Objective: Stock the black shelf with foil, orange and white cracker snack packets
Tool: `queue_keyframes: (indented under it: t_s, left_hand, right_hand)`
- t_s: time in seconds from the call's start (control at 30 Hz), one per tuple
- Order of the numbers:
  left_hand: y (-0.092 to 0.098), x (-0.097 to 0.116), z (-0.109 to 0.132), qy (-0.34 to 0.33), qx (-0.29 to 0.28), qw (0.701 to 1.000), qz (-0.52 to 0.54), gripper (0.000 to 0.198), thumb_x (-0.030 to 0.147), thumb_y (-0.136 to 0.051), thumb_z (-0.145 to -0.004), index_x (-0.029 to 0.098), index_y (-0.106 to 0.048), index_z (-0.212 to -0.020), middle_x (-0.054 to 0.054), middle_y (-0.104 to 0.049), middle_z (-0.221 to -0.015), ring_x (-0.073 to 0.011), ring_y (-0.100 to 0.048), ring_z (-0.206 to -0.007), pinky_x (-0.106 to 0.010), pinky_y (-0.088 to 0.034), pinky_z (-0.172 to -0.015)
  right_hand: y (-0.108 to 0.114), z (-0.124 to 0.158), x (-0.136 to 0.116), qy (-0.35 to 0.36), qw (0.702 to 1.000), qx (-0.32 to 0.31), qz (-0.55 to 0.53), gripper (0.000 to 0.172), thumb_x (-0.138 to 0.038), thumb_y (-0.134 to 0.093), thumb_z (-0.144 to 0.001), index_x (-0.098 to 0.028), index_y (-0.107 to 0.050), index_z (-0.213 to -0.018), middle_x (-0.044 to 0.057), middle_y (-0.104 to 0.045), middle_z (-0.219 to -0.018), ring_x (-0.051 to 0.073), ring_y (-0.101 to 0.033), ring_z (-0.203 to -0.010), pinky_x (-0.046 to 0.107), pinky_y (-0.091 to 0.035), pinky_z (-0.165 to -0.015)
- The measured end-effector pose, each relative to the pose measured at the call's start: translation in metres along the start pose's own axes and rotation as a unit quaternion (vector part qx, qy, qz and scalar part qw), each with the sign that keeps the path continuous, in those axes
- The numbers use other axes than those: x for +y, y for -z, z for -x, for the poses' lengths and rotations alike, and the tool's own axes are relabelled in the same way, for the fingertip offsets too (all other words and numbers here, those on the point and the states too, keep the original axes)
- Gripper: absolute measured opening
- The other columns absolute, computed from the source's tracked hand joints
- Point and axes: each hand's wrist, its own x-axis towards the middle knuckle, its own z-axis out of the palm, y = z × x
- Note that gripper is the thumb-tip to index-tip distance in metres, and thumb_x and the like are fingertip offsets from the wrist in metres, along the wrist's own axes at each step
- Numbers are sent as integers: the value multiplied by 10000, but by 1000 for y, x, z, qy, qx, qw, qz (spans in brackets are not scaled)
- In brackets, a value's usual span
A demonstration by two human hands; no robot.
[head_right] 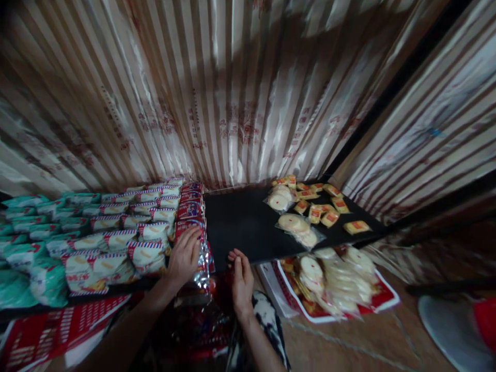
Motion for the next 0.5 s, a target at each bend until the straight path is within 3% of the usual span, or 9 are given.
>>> queue_keyframes:
  t_s: [0.07, 0.13, 0.2, 0.23, 0.33, 0.43, 0.5]
  left_hand:
    - [15, 22, 33, -62, -24, 995, 70, 326, 130, -333, -869, 130, -583, -1077, -110, -638, -1103, -172, -545, -1108, -345, -449, -971]
    - [26, 42, 75, -83, -53, 987, 124, 313, 107, -348, -843, 137, -594, -1033, -104, -657, -1034, -163, -584, -1026, -312, -480, -911]
    - [29, 56, 119, -88, -178, 965, 172, 313, 120, -364, -820, 144, -598, -1027, -102, -662, -1016, -161, -610, -951, -300, -501, -870]
    - [27, 59, 140, -78, -242, 951, 173, 329, 109, -375, -802, 150, -600, -1039, -102, -663, -1035, -165, -619, -946, -296, -507, -865]
    - [11, 53, 189, 74, -364, 922, 108, 397, 74, -399, -755, 173, -607, -1079, -120, -582, -1235, -203, -585, -1081, -314, -500, -900]
    - [-13, 31, 209, 183, -350, 915, 81, 418, 46, -368, -753, 148, -638, -1055, -145, -573, -1246, -213, -534, -1164, -333, -467, -952]
    - [-29, 13, 210, 260, -270, 926, 41, 400, 60, -408, -730, 136, -646, -1042, -157, -607, -1190, -233, -561, -1124, -368, -473, -940]
  right_hand:
    - [12, 26, 9, -19, 1000, 1, 17, 491, -586, -505, -762, -192, -586, -1042, 80, -675, -938, 219, -622, -866, 359, -498, -788]
    - [23, 51, 26, -57, 997, -27, 45, 467, -588, -500, -755, -196, -601, -987, 60, -680, -845, 210, -623, -787, 344, -504, -743]
    - [32, 72, 47, -107, 987, -73, 93, 459, -601, -492, -739, -201, -618, -928, 48, -681, -770, 211, -624, -722, 344, -507, -699]
    - [35, 81, 57, -124, 979, -101, 128, 447, -596, -495, -731, -207, -628, -906, 46, -686, -760, 216, -628, -718, 351, -506, -702]
    - [36, 94, 79, -117, 948, -178, 235, 353, -505, -501, -739, -219, -660, -870, 61, -711, -837, 239, -647, -814, 371, -486, -785]
    - [23, 90, 88, -86, 920, -237, 300, 283, -370, -485, -751, -213, -685, -874, 77, -718, -895, 238, -649, -869, 352, -470, -816]
    - [10, 82, 91, -88, 900, -268, 334, 263, -313, -488, -744, -213, -698, -867, 77, -723, -885, 236, -655, -851, 338, -469, -793]
